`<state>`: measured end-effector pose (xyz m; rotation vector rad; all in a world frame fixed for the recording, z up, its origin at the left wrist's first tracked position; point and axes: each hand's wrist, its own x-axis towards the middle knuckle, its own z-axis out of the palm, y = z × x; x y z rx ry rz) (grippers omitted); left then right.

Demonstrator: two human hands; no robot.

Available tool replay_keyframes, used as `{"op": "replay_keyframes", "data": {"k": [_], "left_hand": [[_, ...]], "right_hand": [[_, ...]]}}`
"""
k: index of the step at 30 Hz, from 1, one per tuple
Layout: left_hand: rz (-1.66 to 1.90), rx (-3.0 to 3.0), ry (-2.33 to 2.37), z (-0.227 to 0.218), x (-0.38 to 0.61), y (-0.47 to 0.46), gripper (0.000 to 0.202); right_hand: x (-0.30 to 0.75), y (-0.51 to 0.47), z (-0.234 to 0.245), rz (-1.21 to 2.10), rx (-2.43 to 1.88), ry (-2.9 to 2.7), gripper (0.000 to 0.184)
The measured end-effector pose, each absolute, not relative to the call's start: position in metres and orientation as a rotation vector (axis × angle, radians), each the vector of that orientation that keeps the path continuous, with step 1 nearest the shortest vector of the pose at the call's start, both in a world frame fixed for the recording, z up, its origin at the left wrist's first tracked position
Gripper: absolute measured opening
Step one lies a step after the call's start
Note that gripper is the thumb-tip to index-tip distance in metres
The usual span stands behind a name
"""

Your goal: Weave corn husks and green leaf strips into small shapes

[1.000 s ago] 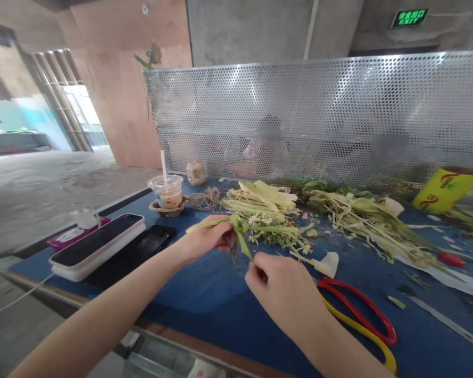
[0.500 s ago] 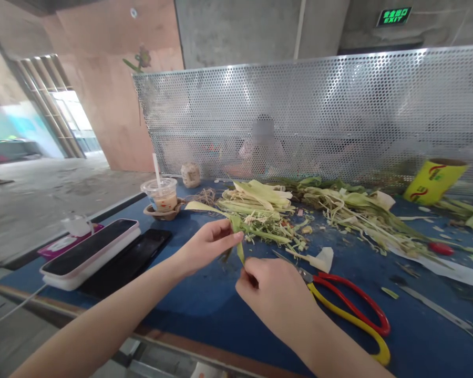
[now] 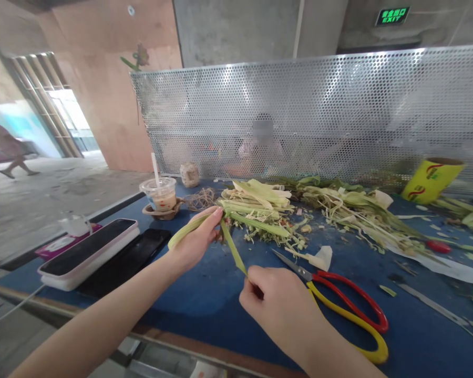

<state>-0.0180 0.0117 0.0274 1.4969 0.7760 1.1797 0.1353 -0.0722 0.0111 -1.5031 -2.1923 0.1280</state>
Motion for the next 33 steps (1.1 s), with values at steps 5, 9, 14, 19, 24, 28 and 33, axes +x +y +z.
{"op": "replay_keyframes", "data": {"k": [5, 9, 14, 19, 24, 28, 33], "left_hand": [[1.153, 1.837, 0.828, 0.037, -0.021, 0.005, 0.026], [0.974, 2.165, 0.706, 0.04, -0.022, -0.004, 0.023], [0.965, 2.082, 0.684, 0.034, -0.021, -0.007, 0.038], [1.152, 2.037, 0.896, 0.03, -0.018, -0.006, 0.024], [1.202, 2.276, 0.873, 0.029, -0.016, -0.007, 0.023], [1.208, 2.303, 0.811, 0.031, -0.016, -0.009, 0.023], [1.193, 2.245, 0.802, 0.036, -0.017, -0.013, 0.025]], "right_hand": [[0.142, -0.064, 0.014, 0.205, -1.523, -2.093, 0.021], [0.143, -0.046, 0.013, 0.1, -1.304, -1.935, 0.049], [0.14, -0.032, 0.017, 0.199, -1.051, -1.884, 0.027], [0.138, -0.034, 0.023, 0.239, -0.949, -1.832, 0.015], [0.13, -0.038, 0.026, 0.276, -1.095, -1.772, 0.023], [0.125, -0.04, 0.029, 0.321, -1.155, -1.64, 0.014], [0.131, -0.038, 0.034, 0.351, -1.156, -1.473, 0.013]]}}
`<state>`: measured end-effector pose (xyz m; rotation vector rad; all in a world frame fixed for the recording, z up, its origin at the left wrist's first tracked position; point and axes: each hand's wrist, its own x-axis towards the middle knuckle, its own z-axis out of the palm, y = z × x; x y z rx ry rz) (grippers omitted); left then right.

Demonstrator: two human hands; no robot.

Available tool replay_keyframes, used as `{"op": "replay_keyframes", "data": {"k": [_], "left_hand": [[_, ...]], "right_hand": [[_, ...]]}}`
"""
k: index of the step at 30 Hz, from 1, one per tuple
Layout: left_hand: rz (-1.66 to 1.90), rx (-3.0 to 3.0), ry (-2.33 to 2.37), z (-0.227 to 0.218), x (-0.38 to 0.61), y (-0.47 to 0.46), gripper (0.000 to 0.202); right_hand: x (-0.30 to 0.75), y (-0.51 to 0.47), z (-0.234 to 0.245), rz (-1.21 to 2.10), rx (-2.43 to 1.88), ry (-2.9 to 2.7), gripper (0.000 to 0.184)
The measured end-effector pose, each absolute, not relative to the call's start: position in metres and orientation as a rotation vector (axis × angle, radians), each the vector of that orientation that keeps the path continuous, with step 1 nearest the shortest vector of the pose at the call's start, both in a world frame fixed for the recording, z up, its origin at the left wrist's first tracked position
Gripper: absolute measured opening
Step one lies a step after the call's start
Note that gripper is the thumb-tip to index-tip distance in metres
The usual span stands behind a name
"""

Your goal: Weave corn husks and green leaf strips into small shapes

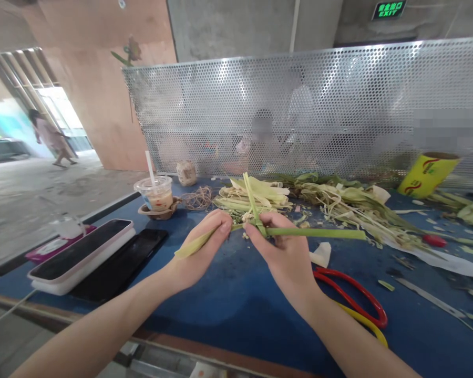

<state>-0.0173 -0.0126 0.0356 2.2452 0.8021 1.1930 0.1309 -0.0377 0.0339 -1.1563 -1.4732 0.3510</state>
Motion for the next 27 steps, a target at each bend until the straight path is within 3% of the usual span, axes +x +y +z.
{"op": "replay_keyframes", "data": {"k": [7, 12, 20, 27], "left_hand": [[1.087, 2.188, 0.411, 0.041, -0.029, -0.014, 0.017], [1.263, 1.739, 0.029, 0.037, -0.034, -0.009, 0.06], [1.051, 1.69, 0.478, 0.027, -0.016, -0.003, 0.039], [1.188, 1.581, 0.42, 0.026, -0.014, -0.001, 0.038]], "right_hand": [[0.138, -0.032, 0.032, 0.845, -0.912, -1.355, 0.01], [0.149, -0.034, 0.035, 1.027, -0.707, -1.422, 0.009], [0.143, -0.046, 0.041, 0.759, -0.934, -1.844, 0.017], [0.138, -0.044, 0.032, 0.635, -1.086, -1.768, 0.02]]}}
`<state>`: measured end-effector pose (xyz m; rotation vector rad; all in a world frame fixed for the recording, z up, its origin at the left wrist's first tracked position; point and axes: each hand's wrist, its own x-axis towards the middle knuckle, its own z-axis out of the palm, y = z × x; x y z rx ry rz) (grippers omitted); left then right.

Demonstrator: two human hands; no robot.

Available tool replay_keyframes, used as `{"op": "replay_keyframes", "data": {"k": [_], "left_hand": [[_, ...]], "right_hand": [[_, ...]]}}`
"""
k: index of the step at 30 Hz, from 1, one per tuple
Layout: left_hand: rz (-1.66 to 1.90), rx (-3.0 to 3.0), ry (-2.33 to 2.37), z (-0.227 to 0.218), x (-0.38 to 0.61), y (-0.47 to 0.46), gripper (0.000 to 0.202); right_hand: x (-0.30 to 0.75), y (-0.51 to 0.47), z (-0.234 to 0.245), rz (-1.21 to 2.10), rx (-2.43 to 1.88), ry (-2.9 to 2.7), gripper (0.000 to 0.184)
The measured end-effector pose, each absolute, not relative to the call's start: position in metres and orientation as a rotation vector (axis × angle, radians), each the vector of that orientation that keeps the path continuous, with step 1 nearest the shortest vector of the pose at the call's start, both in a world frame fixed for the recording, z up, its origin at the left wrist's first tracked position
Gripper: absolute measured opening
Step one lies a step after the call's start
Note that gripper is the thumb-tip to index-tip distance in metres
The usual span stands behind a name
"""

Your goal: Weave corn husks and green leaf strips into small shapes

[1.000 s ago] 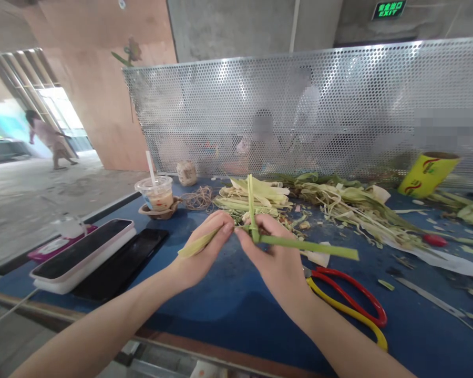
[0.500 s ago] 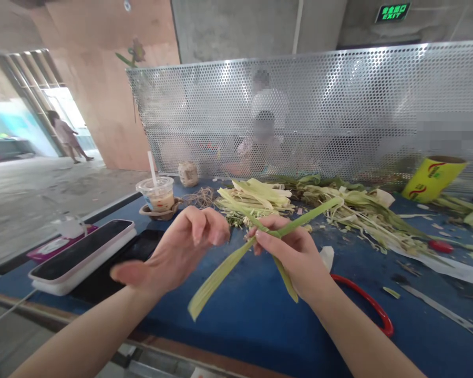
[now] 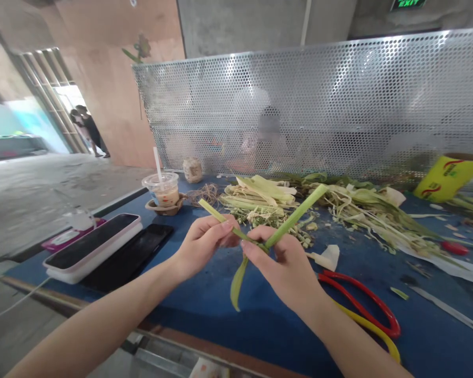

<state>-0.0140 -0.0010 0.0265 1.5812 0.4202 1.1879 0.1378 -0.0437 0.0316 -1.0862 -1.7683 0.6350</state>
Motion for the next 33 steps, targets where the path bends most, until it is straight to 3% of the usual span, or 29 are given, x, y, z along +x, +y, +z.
{"op": "replay_keyframes", "data": {"k": [8, 15, 22, 26, 33], "left_hand": [[1.346, 1.432, 0.363, 0.031, -0.017, 0.007, 0.041], [1.27, 1.566, 0.529, 0.029, -0.018, 0.005, 0.038], [1.402, 1.536, 0.574, 0.028, -0.017, 0.005, 0.03], [1.124, 1.66, 0.571, 0.022, -0.01, 0.001, 0.038], [0.945, 1.539, 0.39, 0.02, -0.006, -0.005, 0.018]], "right_hand": [[0.137, -0.04, 0.031, 0.727, -1.072, -1.627, 0.024], [0.142, -0.036, 0.018, 1.023, -0.942, -1.532, 0.044], [0.143, -0.04, 0.028, 0.613, -1.082, -1.649, 0.031], [0.141, -0.038, 0.027, 0.503, -1.018, -1.742, 0.032], [0.144, -0.035, 0.025, 0.536, -0.946, -1.647, 0.025]]}}
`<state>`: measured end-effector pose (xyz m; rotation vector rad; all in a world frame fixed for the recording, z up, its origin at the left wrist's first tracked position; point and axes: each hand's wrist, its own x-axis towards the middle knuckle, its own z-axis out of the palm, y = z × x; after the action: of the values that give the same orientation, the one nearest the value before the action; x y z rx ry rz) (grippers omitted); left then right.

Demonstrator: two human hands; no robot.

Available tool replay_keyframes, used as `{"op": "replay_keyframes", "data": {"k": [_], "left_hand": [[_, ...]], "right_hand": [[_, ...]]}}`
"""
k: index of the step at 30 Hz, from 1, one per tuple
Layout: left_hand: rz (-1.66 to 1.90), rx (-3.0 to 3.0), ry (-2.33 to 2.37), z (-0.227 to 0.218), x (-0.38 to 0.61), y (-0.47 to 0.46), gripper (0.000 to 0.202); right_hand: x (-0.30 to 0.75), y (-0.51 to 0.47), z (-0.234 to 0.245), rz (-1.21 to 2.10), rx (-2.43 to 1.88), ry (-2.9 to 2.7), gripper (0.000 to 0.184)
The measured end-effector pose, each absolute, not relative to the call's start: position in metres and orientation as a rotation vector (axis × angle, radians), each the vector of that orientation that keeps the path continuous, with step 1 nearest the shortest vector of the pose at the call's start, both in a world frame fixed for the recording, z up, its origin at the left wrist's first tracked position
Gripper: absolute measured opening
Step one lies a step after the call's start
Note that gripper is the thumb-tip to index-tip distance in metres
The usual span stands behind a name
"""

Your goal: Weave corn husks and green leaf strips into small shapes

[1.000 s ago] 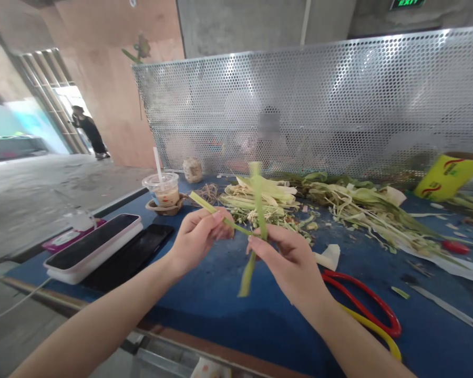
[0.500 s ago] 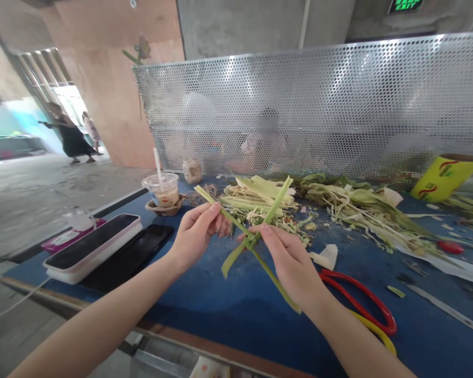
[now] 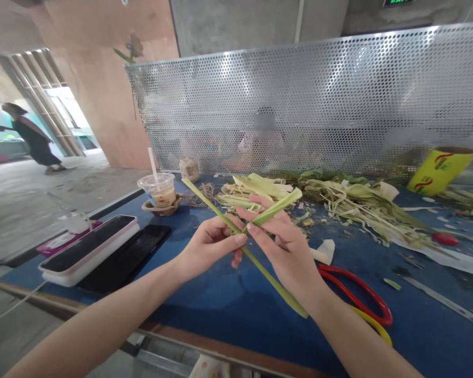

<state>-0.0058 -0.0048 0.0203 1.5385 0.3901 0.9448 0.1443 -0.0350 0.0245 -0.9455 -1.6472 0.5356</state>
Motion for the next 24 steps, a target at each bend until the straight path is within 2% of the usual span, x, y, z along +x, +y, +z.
{"op": "replay_keyframes", "data": {"k": [6, 10, 20, 24], "left_hand": [[0.946, 1.574, 0.485, 0.025, -0.006, -0.011, 0.031], [1.035, 1.553, 0.547, 0.024, -0.005, -0.011, 0.016], [1.016, 1.518, 0.568, 0.032, -0.011, -0.012, 0.016], [0.862, 1.554, 0.465, 0.035, -0.018, -0.008, 0.017]], "right_hand": [[0.145, -0.035, 0.029, 0.531, -0.991, -1.608, 0.017], [0.148, -0.034, 0.028, 0.565, -0.93, -1.572, 0.016], [0.148, -0.031, 0.016, 0.656, -0.778, -1.336, 0.012], [0.152, -0.026, 0.016, 0.891, -0.866, -1.376, 0.02]]}}
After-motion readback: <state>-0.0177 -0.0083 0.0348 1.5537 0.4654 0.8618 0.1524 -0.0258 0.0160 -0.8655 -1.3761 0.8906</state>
